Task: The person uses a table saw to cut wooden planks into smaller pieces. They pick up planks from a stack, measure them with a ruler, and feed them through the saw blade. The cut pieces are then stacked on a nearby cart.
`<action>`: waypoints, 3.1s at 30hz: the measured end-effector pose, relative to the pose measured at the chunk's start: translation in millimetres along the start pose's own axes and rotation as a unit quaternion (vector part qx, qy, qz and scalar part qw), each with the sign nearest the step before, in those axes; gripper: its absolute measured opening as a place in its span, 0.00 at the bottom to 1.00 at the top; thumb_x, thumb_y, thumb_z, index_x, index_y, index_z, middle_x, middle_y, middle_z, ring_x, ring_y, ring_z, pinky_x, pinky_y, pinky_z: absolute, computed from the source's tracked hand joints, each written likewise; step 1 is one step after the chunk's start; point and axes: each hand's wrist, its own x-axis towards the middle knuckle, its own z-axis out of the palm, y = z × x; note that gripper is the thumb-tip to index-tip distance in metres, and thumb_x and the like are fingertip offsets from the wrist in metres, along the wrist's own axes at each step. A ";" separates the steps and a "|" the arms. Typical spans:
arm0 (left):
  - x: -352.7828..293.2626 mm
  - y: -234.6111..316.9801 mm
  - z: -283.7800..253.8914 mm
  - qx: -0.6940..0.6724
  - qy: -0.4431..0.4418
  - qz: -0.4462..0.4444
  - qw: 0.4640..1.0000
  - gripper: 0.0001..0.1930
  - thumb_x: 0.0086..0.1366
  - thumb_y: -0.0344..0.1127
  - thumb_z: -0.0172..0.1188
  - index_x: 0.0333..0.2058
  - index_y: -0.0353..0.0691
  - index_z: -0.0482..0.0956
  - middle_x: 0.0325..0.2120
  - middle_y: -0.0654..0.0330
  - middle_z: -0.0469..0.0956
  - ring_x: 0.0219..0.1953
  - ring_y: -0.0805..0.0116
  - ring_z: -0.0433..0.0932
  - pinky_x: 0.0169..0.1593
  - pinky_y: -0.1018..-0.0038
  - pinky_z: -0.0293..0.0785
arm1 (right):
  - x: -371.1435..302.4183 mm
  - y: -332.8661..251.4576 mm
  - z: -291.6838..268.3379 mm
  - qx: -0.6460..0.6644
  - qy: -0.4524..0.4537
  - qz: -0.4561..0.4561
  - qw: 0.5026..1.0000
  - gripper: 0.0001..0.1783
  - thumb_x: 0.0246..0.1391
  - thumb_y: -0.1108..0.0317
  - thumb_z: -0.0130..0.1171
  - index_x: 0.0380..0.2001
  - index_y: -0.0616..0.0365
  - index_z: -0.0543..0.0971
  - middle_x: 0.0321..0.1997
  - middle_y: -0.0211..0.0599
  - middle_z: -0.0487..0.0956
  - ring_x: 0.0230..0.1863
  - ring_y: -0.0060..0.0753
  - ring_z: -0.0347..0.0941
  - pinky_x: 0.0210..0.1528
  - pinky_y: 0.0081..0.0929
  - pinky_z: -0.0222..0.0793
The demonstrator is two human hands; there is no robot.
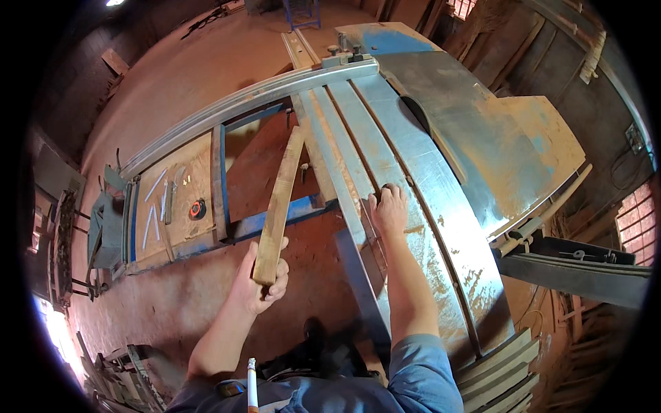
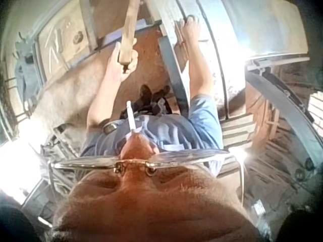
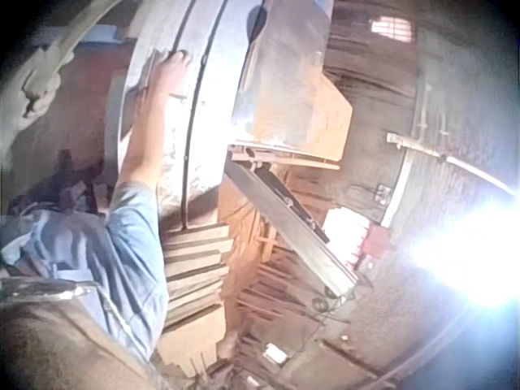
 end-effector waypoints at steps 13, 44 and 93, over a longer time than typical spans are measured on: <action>-68.3 -18.0 -106.0 0.205 -0.059 -0.027 0.977 0.33 0.71 0.66 0.44 0.52 0.39 0.72 0.29 0.55 0.76 0.21 0.64 0.75 0.22 0.72 0.70 | -68.9 -88.7 -51.7 0.373 -0.067 0.253 0.890 0.29 0.63 0.53 0.57 0.58 0.64 0.74 0.49 0.47 0.82 0.53 0.39 0.77 0.57 0.33 0.69; -302.8 -421.3 -43.5 0.569 -0.571 -0.135 0.576 0.29 0.68 0.30 0.58 0.64 0.30 0.59 0.58 0.50 0.69 0.59 0.60 0.72 0.61 0.67 0.68 | -681.2 -224.3 -401.0 0.342 0.372 0.312 0.804 0.28 0.48 0.65 0.71 0.49 0.61 0.71 0.39 0.47 0.77 0.42 0.43 0.76 0.47 0.37 0.71; -1145.8 -1227.1 -254.5 0.380 -0.918 0.012 -0.114 0.30 0.59 0.49 0.66 0.53 0.34 0.72 0.48 0.40 0.77 0.52 0.41 0.76 0.54 0.51 0.73 | -1579.2 -535.2 -481.4 0.013 0.729 0.684 -0.005 0.28 0.61 0.60 0.62 0.58 0.68 0.72 0.54 0.50 0.80 0.57 0.39 0.76 0.59 0.32 0.71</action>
